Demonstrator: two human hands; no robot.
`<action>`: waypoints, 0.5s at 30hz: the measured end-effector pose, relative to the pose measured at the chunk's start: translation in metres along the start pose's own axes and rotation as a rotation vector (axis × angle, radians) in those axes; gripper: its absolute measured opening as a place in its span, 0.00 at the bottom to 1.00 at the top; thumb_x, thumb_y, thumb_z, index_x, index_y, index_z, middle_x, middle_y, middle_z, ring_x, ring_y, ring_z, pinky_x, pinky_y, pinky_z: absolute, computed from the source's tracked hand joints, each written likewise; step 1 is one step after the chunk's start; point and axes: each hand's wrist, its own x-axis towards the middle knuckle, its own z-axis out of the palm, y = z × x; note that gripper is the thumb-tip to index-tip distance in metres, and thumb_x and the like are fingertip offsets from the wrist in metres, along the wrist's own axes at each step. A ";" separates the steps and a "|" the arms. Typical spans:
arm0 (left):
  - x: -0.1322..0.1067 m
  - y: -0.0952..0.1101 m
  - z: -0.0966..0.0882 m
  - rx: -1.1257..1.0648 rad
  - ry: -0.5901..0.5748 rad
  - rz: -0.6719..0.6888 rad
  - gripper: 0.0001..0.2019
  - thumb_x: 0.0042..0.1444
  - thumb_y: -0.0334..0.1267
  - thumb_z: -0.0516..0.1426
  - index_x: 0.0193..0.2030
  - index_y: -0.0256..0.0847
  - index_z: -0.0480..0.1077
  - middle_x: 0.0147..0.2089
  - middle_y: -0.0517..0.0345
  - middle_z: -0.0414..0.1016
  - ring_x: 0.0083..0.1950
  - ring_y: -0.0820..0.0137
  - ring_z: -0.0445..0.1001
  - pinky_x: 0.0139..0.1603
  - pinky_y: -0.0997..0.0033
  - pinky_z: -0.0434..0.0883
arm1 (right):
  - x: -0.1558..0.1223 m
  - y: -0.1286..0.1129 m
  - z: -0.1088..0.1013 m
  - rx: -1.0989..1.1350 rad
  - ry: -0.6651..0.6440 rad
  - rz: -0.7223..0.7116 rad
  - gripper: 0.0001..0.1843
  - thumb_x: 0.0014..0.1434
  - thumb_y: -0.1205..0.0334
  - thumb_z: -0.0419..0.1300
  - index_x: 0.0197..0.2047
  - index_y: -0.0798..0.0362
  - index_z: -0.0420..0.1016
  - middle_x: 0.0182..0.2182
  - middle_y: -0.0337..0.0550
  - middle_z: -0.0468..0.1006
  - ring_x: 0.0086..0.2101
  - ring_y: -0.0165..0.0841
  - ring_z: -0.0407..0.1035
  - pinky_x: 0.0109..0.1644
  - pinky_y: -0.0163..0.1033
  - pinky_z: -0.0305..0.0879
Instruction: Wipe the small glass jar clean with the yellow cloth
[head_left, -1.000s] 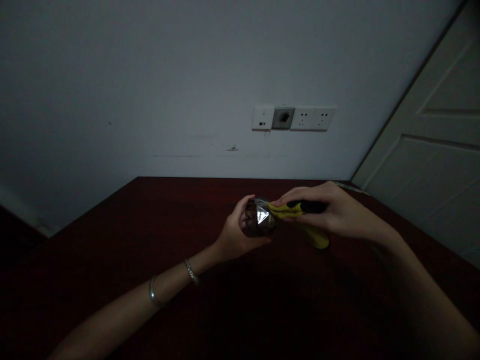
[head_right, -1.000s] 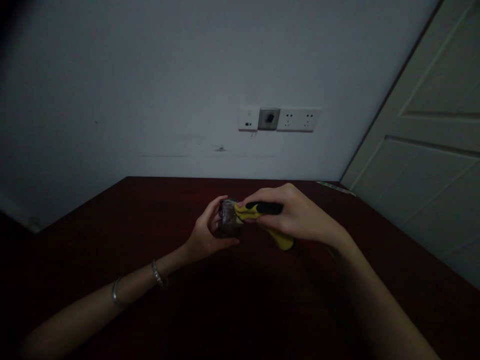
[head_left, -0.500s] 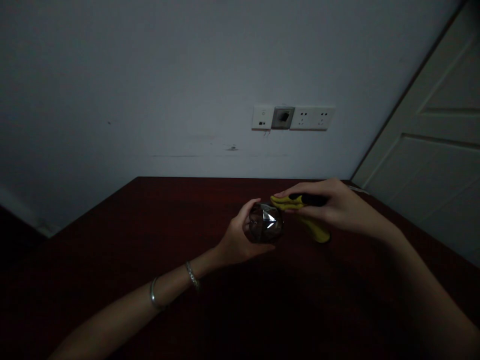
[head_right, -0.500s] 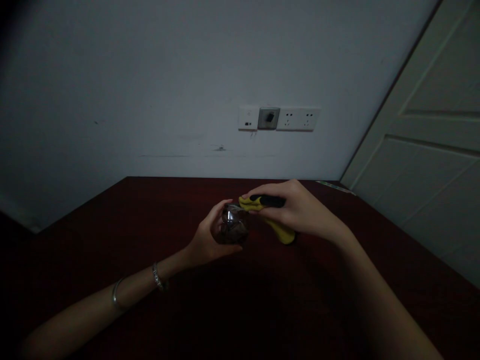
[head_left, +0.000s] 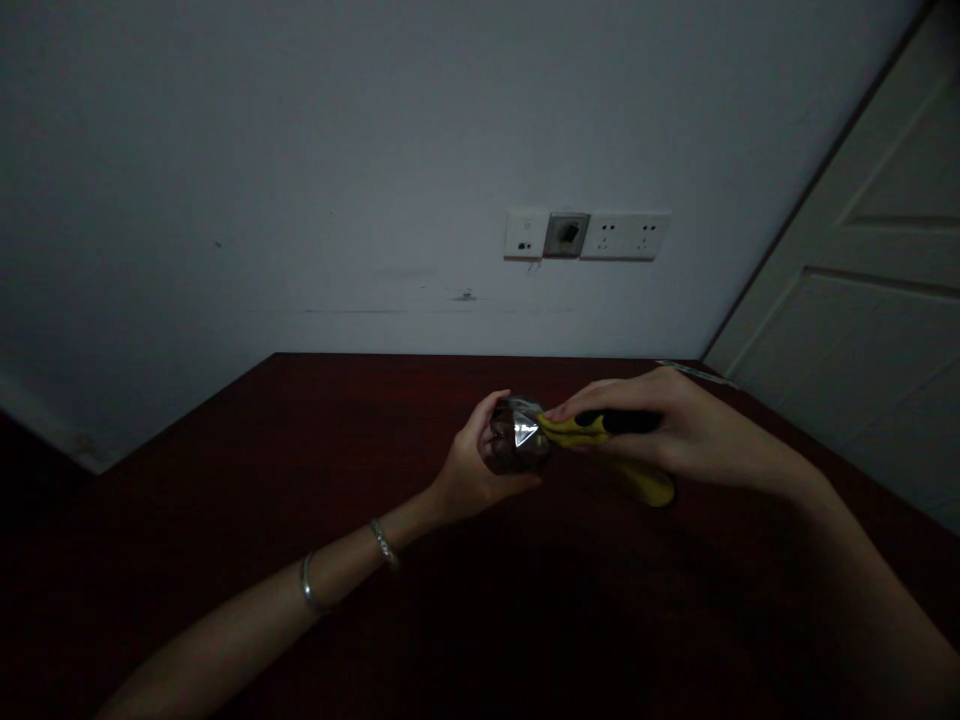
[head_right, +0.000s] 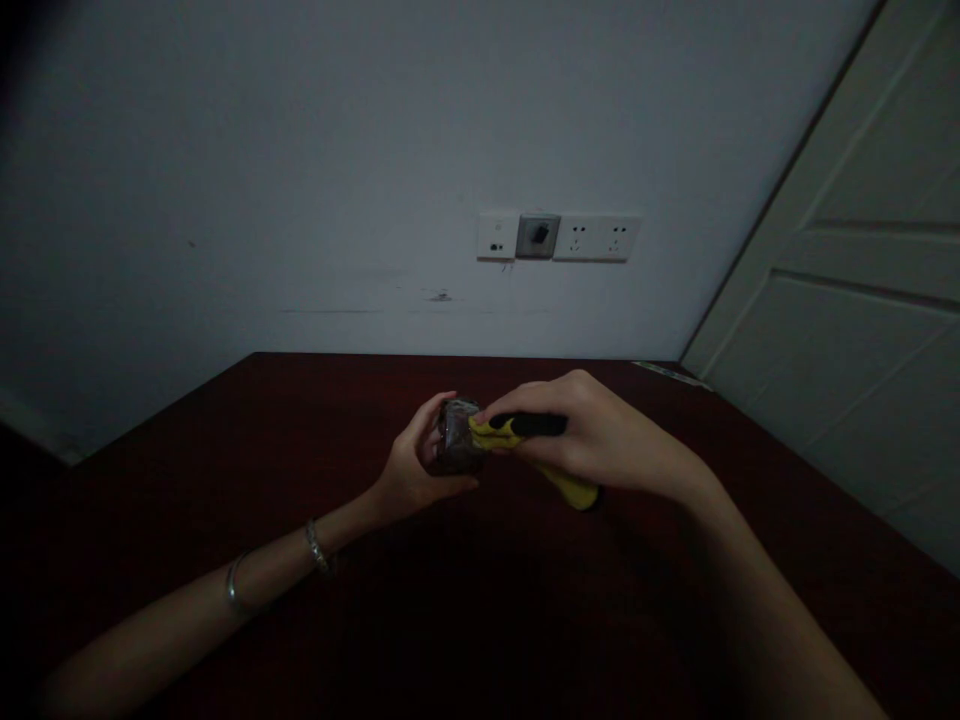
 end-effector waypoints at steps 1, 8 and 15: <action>0.000 -0.001 0.000 0.005 0.002 0.004 0.48 0.34 0.31 0.71 0.62 0.41 0.52 0.57 0.42 0.68 0.56 0.53 0.71 0.55 0.51 0.72 | 0.000 -0.001 0.000 -0.004 0.003 0.003 0.17 0.56 0.63 0.60 0.49 0.42 0.77 0.43 0.37 0.81 0.42 0.38 0.76 0.45 0.41 0.72; 0.000 -0.005 -0.002 0.023 -0.009 0.069 0.47 0.35 0.31 0.71 0.62 0.40 0.52 0.59 0.41 0.65 0.59 0.53 0.68 0.59 0.52 0.69 | 0.009 0.005 0.018 -0.131 0.194 -0.076 0.21 0.57 0.69 0.57 0.54 0.49 0.73 0.50 0.43 0.78 0.49 0.37 0.73 0.54 0.43 0.69; -0.001 0.004 -0.001 0.024 0.032 0.062 0.47 0.35 0.31 0.71 0.61 0.42 0.52 0.60 0.44 0.64 0.60 0.52 0.67 0.59 0.56 0.69 | 0.011 0.000 0.023 -0.164 0.133 -0.123 0.22 0.62 0.66 0.56 0.58 0.61 0.68 0.54 0.50 0.75 0.52 0.35 0.71 0.58 0.39 0.66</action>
